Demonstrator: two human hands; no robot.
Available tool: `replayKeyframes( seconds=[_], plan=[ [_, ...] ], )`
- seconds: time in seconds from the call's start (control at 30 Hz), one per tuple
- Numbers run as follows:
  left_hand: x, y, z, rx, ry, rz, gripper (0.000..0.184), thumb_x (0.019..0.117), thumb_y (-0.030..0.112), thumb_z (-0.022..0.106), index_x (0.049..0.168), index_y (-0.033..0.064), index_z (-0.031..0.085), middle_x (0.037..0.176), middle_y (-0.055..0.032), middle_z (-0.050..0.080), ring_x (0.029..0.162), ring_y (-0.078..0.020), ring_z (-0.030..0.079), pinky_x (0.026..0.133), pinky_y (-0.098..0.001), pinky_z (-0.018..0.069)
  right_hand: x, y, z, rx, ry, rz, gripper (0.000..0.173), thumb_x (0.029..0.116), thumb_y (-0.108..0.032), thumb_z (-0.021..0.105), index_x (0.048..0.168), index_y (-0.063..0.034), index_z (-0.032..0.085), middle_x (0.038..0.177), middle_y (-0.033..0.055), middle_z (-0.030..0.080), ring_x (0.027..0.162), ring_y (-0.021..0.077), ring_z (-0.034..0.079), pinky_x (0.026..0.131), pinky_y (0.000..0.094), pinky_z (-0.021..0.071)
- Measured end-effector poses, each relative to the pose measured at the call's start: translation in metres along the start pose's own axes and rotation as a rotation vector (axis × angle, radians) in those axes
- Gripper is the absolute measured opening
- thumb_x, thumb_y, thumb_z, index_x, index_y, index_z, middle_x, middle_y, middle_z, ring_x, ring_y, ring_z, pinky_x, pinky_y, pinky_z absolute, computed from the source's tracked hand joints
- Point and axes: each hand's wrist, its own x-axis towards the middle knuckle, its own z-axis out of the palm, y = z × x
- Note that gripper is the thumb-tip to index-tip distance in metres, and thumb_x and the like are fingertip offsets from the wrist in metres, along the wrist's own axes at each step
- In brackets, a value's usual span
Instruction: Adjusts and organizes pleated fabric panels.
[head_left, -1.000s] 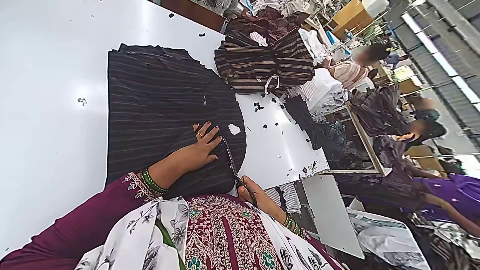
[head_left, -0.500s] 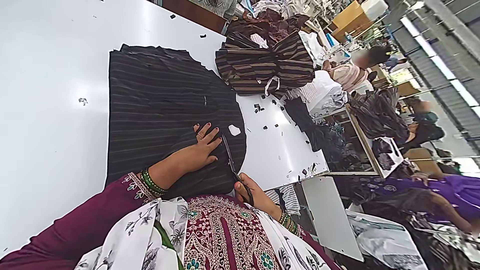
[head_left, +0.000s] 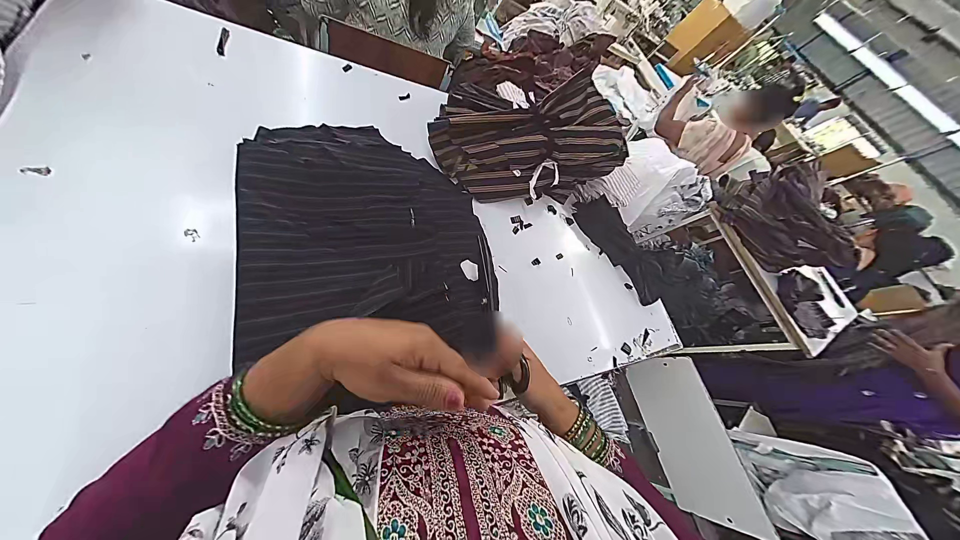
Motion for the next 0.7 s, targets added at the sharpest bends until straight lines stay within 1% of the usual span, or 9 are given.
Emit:
replayKeyframes(
  seconds=[0.07, 0.13, 0.17, 0.2, 0.27, 0.37, 0.43, 0.57, 0.7],
  plan=[
    [0.001, 0.002, -0.022, 0.232, 0.213, -0.094, 0.045, 0.1102, 0.031, 0.036, 0.124, 0.0066, 0.071, 0.115, -0.0012, 0.074, 0.102, -0.0046, 0.068, 0.091, -0.0293, 0.0552, 0.014, -0.008, 0.004, -0.050, -0.074, -0.010, 0.079, 0.0763, -0.083, 0.064, 0.108, -0.0135, 0.044, 0.065, -0.0100, 0.055, 0.052, 0.0022, 0.056, 0.052, 0.0189, 0.0512],
    [0.013, -0.026, -0.051, 0.541, 0.369, -0.419, 0.037, 0.1101, 0.021, 0.042, 0.131, 0.0036, 0.066, 0.128, -0.0139, 0.068, 0.120, -0.0278, 0.065, 0.103, -0.0506, 0.0491, 0.029, -0.014, 0.010, -0.112, -0.140, 0.044, 0.078, 0.0797, -0.084, 0.060, 0.109, -0.0135, 0.042, 0.066, -0.0103, 0.055, 0.053, 0.0026, 0.056, 0.054, 0.0191, 0.0512],
    [0.020, -0.047, -0.063, 0.606, 0.386, -0.599, 0.039, 0.1106, 0.019, 0.042, 0.141, -0.0008, 0.058, 0.145, -0.0205, 0.057, 0.139, -0.0383, 0.050, 0.115, -0.0588, 0.0345, 0.036, -0.016, 0.013, -0.132, -0.164, 0.087, 0.068, 0.0885, -0.077, 0.055, 0.108, -0.0129, 0.041, 0.066, -0.0098, 0.056, 0.055, 0.0033, 0.057, 0.056, 0.0194, 0.0519],
    [0.025, -0.072, -0.073, 0.654, 0.391, -0.753, 0.045, 0.1103, 0.021, 0.044, 0.149, -0.0018, 0.049, 0.157, -0.0223, 0.044, 0.150, -0.0420, 0.034, 0.121, -0.0624, 0.0227, 0.040, -0.017, 0.015, -0.144, -0.180, 0.139, 0.054, 0.0977, -0.065, 0.047, 0.108, -0.0122, 0.041, 0.065, -0.0086, 0.056, 0.056, 0.0048, 0.058, 0.058, 0.0206, 0.0525],
    [0.023, -0.115, -0.080, 0.747, 0.399, -0.925, 0.066, 0.1062, 0.038, 0.053, 0.158, 0.0008, 0.034, 0.167, -0.0202, 0.026, 0.156, -0.0424, 0.016, 0.122, -0.0653, 0.0113, 0.044, -0.021, 0.016, -0.155, -0.187, 0.237, 0.039, 0.1050, -0.051, 0.035, 0.108, -0.0118, 0.041, 0.065, -0.0068, 0.056, 0.057, 0.0067, 0.059, 0.060, 0.0217, 0.0537],
    [0.016, -0.134, -0.080, 0.822, 0.417, -0.944, 0.092, 0.0966, 0.064, 0.056, 0.162, 0.0053, 0.027, 0.171, -0.0149, 0.018, 0.159, -0.0370, 0.008, 0.122, -0.0657, 0.0036, 0.045, -0.022, 0.012, -0.182, -0.213, 0.308, 0.051, 0.0980, -0.063, 0.045, 0.108, -0.0137, 0.042, 0.065, -0.0079, 0.057, 0.056, 0.0060, 0.060, 0.058, 0.0213, 0.0536],
    [0.015, -0.133, -0.077, 0.809, 0.392, -0.945, 0.098, 0.0939, 0.067, 0.057, 0.163, 0.0059, 0.024, 0.171, -0.0143, 0.016, 0.159, -0.0369, 0.006, 0.121, -0.0667, 0.0020, 0.044, -0.024, 0.011, -0.186, -0.220, 0.331, 0.052, 0.0964, -0.064, 0.048, 0.108, -0.0137, 0.041, 0.064, -0.0081, 0.057, 0.055, 0.0057, 0.060, 0.058, 0.0208, 0.0535],
    [0.019, -0.114, -0.077, 0.871, 0.276, -0.988, 0.095, 0.0973, 0.068, 0.050, 0.162, 0.0029, 0.023, 0.172, -0.0133, 0.014, 0.159, -0.0349, 0.009, 0.122, -0.0646, 0.0055, 0.060, -0.033, 0.022, -0.213, -0.177, 0.319, 0.039, 0.1028, -0.050, 0.045, 0.107, -0.0120, 0.040, 0.063, -0.0079, 0.055, 0.053, 0.0051, 0.059, 0.056, 0.0197, 0.0525],
    [0.020, -0.110, -0.077, 0.833, 0.308, -1.005, 0.096, 0.0945, 0.069, 0.054, 0.162, 0.0075, 0.026, 0.172, -0.0099, 0.015, 0.159, -0.0336, 0.006, 0.122, -0.0661, 0.0039, 0.071, -0.041, 0.029, -0.252, -0.139, 0.327, 0.035, 0.1063, -0.046, 0.041, 0.106, -0.0109, 0.040, 0.064, -0.0066, 0.054, 0.054, 0.0058, 0.058, 0.056, 0.0204, 0.0524]
  ],
)
